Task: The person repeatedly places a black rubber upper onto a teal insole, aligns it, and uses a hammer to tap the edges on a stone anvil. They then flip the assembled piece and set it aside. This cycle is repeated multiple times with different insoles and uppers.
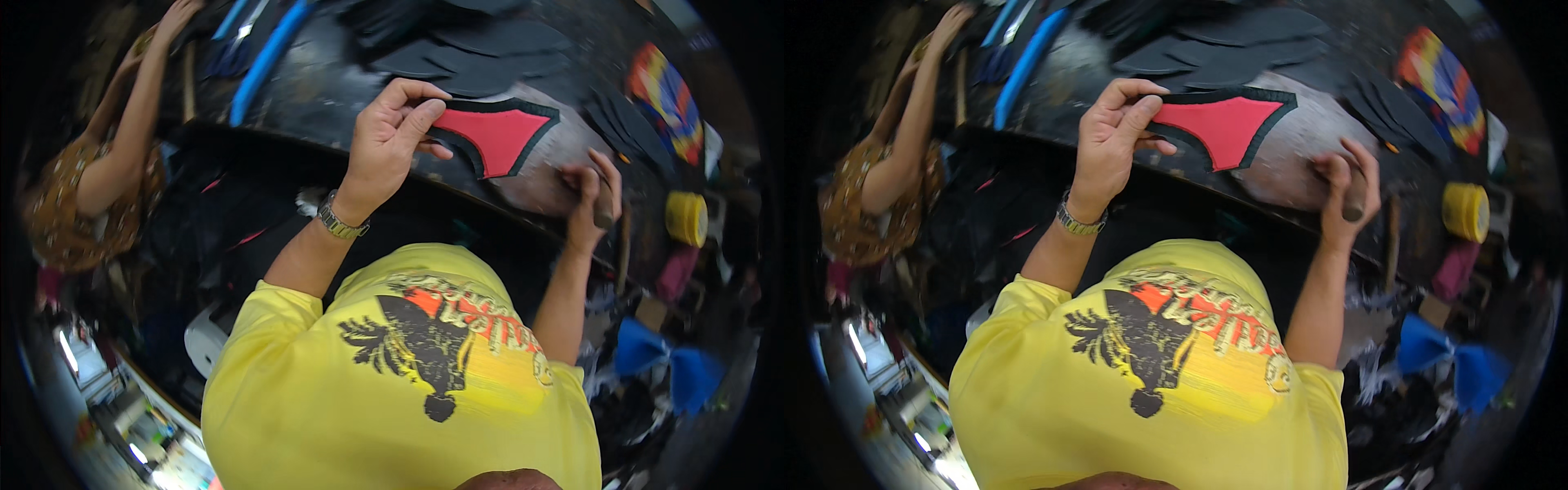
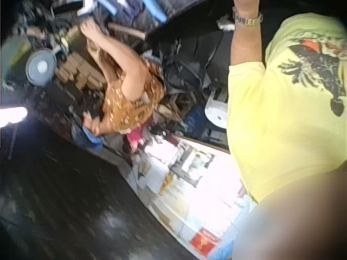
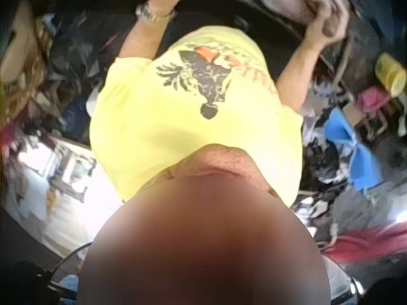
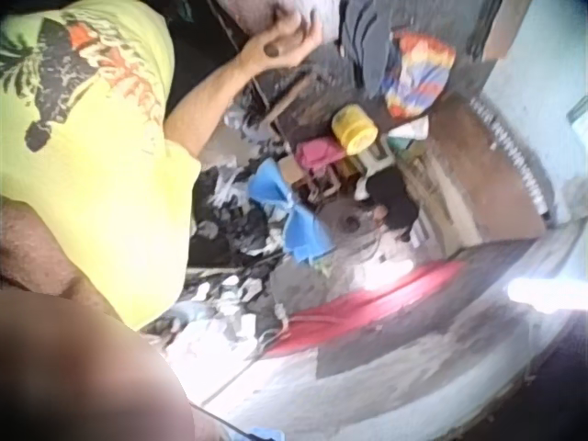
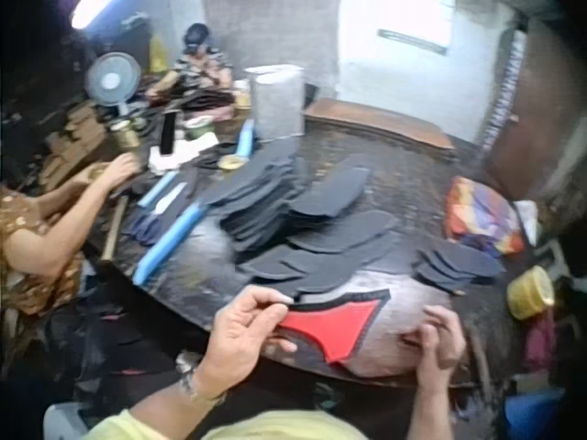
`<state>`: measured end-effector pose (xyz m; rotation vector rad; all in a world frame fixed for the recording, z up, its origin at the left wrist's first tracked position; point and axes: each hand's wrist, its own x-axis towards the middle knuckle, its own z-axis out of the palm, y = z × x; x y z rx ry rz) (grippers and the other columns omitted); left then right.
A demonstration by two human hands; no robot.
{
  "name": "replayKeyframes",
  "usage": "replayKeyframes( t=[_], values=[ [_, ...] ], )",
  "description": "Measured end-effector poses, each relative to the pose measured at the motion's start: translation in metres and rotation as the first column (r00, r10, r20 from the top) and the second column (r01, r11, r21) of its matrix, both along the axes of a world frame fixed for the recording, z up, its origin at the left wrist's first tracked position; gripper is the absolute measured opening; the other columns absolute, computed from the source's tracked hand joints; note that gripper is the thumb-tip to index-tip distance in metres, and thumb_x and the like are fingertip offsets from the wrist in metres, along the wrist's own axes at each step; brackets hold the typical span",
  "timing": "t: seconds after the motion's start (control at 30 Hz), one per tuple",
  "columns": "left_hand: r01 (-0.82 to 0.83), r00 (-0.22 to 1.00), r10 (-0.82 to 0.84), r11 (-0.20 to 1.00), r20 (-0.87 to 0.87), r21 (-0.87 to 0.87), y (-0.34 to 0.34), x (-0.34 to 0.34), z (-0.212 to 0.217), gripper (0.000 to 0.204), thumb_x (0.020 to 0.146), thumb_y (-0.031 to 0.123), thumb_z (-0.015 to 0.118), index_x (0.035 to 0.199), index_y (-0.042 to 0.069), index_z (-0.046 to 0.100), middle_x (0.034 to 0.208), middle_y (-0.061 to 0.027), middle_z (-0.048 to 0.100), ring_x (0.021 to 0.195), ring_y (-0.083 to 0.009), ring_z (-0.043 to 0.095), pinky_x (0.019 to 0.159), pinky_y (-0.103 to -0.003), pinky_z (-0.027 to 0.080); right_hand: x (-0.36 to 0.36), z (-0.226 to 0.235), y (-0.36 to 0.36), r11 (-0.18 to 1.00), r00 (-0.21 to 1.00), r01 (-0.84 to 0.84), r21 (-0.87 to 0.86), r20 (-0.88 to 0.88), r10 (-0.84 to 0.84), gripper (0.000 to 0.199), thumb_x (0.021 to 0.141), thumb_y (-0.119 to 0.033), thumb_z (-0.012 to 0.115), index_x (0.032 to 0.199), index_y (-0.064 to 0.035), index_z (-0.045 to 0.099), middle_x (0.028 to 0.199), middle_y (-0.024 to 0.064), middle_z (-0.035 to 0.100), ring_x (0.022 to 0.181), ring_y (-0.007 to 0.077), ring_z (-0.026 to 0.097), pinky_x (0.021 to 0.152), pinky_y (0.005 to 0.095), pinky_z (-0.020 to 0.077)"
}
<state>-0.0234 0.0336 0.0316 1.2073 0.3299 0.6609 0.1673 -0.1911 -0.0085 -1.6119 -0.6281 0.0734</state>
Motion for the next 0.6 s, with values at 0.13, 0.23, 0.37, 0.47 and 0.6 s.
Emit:
replayKeyframes(
  t=[0.13, 0.23, 0.37, 0.47, 0.6],
  values=[
    [0.225, 0.968, -0.235, 0.968, -0.093, -0.109, -0.027, 0.059, -0.023, 0.019, 0.105, 0.013, 0.054, 0.119, 0.002, 0.059, 0.097, -0.0034, 0.066, 0.080, -0.0086, 0.068, 0.069, -0.027, 0.062, 0.005, 0.001, -0.004, 0.978, 0.989, -0.096, 0.183, -0.089, 0.114, 0.029, 0.098, -0.015, 0.064, 0.120, 0.0030, 0.062, 0.086, 0.0090, 0.071, 0.078, 0.0131, 0.067, 0.070, 0.0236, 0.0515],
    [0.267, 0.958, -0.275, 0.959, -0.081, -0.093, -0.041, 0.083, -0.034, 0.019, 0.106, 0.015, 0.053, 0.118, 0.002, 0.058, 0.099, -0.0045, 0.066, 0.082, -0.0092, 0.068, 0.072, -0.027, 0.063, 0.009, -0.001, -0.003, 0.997, 0.999, 0.008, 0.078, -0.046, -0.004, 0.023, 0.089, -0.002, 0.073, 0.112, -0.0018, 0.069, 0.085, -0.0002, 0.063, 0.075, 0.0067, 0.058, 0.068, 0.0200, 0.0460],
    [0.231, 0.970, -0.235, 0.971, -0.062, -0.069, -0.048, 0.089, -0.041, 0.019, 0.105, 0.014, 0.054, 0.119, 0.002, 0.057, 0.098, -0.0047, 0.066, 0.087, -0.0098, 0.068, 0.072, -0.027, 0.063, 0.008, -0.004, 0.002, 0.993, 0.999, -0.013, 0.119, -0.041, 0.018, 0.025, 0.087, 0.001, 0.076, 0.110, -0.0041, 0.069, 0.095, -0.0018, 0.062, 0.083, 0.0065, 0.056, 0.074, 0.0203, 0.0453],
    [0.178, 0.984, -0.178, 0.983, -0.006, 0.046, -0.055, 0.084, -0.045, 0.017, 0.102, 0.009, 0.057, 0.116, 0.000, 0.062, 0.094, -0.0059, 0.066, 0.085, -0.0094, 0.066, 0.077, -0.027, 0.062, 0.004, -0.005, 0.005, 0.996, 0.994, 0.078, 0.033, 0.072, -0.080, 0.025, 0.085, -0.002, 0.078, 0.108, -0.0035, 0.069, 0.090, -0.0008, 0.063, 0.081, 0.0081, 0.056, 0.074, 0.0224, 0.0470],
    [0.102, 0.990, -0.142, 0.804, 0.022, 0.585, -0.063, 0.074, -0.049, 0.020, 0.096, 0.006, 0.064, 0.116, 0.001, 0.065, 0.113, -0.0139, 0.070, 0.103, -0.0222, 0.070, 0.091, -0.034, 0.057, -0.004, -0.009, 0.009, 0.969, 0.948, 0.230, -0.084, 0.243, -0.204, 0.030, 0.082, -0.007, 0.083, 0.107, -0.0031, 0.068, 0.087, 0.0028, 0.064, 0.078, 0.0097, 0.057, 0.072, 0.0239, 0.0483]
  ],
)
